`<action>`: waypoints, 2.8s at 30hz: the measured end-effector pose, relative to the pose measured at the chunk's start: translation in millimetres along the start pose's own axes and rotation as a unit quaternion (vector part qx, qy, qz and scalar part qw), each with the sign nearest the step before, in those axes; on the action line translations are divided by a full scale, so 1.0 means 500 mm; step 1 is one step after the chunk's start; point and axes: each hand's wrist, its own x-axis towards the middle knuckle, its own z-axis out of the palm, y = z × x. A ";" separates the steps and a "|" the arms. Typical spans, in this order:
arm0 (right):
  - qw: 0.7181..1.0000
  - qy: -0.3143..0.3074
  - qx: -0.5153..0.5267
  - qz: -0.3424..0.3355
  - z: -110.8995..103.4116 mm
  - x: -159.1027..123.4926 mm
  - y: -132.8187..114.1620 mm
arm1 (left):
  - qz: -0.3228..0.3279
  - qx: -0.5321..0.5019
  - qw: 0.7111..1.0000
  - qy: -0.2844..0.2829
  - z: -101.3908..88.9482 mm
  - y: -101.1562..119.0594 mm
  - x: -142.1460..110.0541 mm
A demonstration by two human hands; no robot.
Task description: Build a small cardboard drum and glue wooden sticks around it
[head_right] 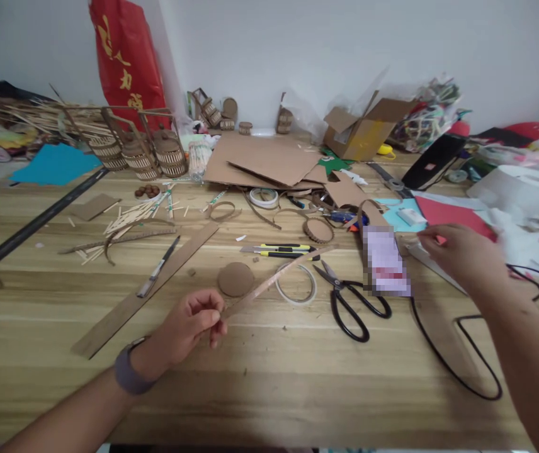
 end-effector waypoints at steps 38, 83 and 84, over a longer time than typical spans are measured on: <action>0.848 -0.222 0.194 -0.441 -0.124 -0.252 -0.437 | 0.109 0.305 0.919 0.226 -0.023 0.035 0.025; 0.877 -0.130 0.144 -0.440 -0.041 -0.276 -0.498 | 0.180 0.412 0.887 0.103 -0.059 0.046 0.005; 0.877 -0.126 0.144 -0.440 -0.040 -0.277 -0.498 | 0.179 0.423 0.883 0.098 -0.056 0.048 0.005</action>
